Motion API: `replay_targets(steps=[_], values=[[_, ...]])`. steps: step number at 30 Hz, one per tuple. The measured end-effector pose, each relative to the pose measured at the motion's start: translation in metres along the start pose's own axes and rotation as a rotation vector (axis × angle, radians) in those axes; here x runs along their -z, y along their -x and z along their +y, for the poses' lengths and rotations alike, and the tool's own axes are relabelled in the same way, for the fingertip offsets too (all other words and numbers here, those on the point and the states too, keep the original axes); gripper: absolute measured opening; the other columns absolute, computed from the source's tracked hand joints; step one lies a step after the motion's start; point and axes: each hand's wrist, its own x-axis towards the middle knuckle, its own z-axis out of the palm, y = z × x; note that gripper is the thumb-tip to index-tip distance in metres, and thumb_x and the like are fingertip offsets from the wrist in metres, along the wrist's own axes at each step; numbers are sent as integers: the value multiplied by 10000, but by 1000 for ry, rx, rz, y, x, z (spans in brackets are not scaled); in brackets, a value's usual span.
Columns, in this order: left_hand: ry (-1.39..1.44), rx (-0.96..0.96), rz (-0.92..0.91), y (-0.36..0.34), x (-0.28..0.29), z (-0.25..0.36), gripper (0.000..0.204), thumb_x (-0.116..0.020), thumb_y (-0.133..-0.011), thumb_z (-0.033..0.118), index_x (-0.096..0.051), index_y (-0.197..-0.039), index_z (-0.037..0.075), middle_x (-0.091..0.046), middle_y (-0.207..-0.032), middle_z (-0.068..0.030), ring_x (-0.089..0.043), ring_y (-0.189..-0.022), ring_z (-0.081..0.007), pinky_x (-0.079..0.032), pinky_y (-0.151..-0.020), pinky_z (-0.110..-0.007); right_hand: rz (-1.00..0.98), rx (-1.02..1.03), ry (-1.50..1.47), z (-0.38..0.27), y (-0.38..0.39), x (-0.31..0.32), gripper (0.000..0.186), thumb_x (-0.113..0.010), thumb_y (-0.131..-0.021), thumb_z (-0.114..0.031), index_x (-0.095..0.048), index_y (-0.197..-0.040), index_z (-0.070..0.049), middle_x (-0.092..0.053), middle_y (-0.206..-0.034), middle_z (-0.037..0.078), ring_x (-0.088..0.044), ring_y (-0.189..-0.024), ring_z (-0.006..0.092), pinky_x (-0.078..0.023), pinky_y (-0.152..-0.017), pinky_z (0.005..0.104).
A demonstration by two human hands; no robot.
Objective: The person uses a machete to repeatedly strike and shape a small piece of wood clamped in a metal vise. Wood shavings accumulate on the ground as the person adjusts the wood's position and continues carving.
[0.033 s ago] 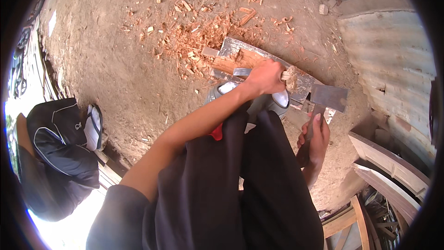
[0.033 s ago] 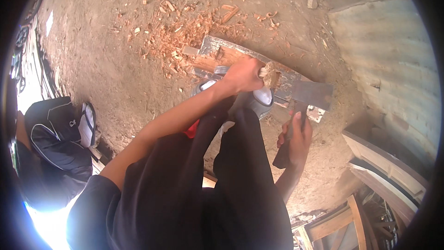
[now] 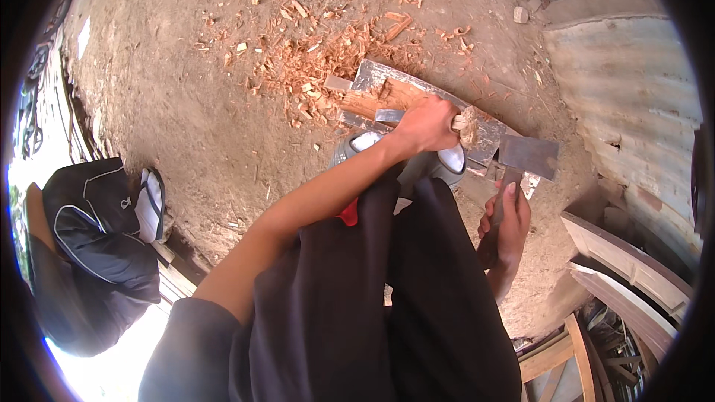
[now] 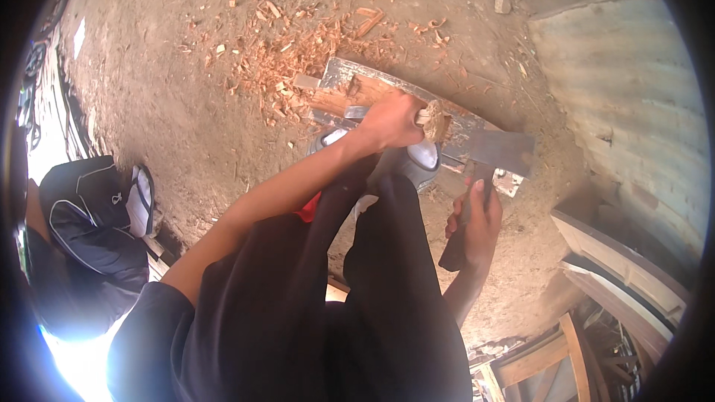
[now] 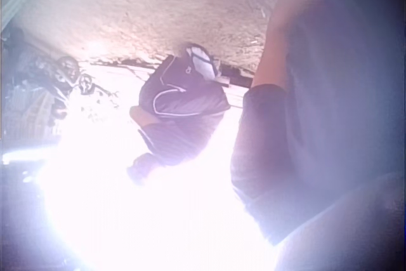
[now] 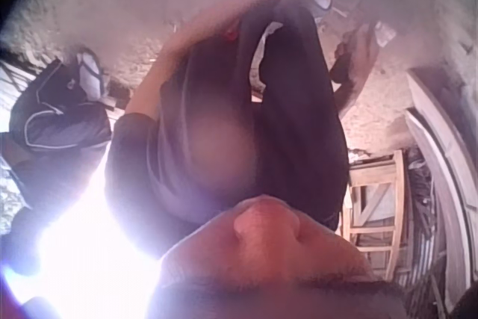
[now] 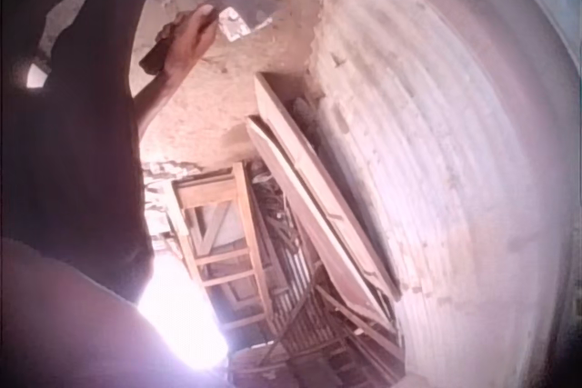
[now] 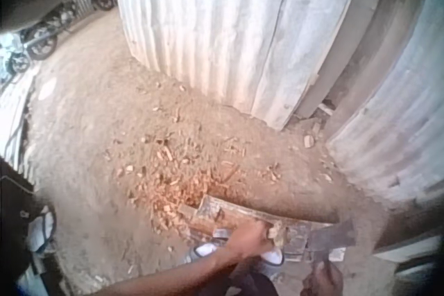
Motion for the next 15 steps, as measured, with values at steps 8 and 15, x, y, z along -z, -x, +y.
replay_targets(steps=[8, 15], values=[[27, -23, 74, 4, -3, -6, 288, -678, -668, 176, -768, -914, 54, -712, -805, -239, -710, -840, -437, -587, -801, -498, -140, 170, 93, 9, -2, -13, 325, -527, -1089, -322, -555, -1231, -31, -527, -696, 27, -523, -481, 113, -416, -417, 271], [76, -73, 199, 6, -4, -9, 404, -670, -637, 158, -784, -1014, 70, -691, -769, -244, -697, -770, -431, -572, -720, -497, -125, 270, 130, 12, 0, -32, 283, -548, -1082, -294, -576, -1189, -33, -528, -682, 11, -514, -474, 95, -415, -422, 252]])
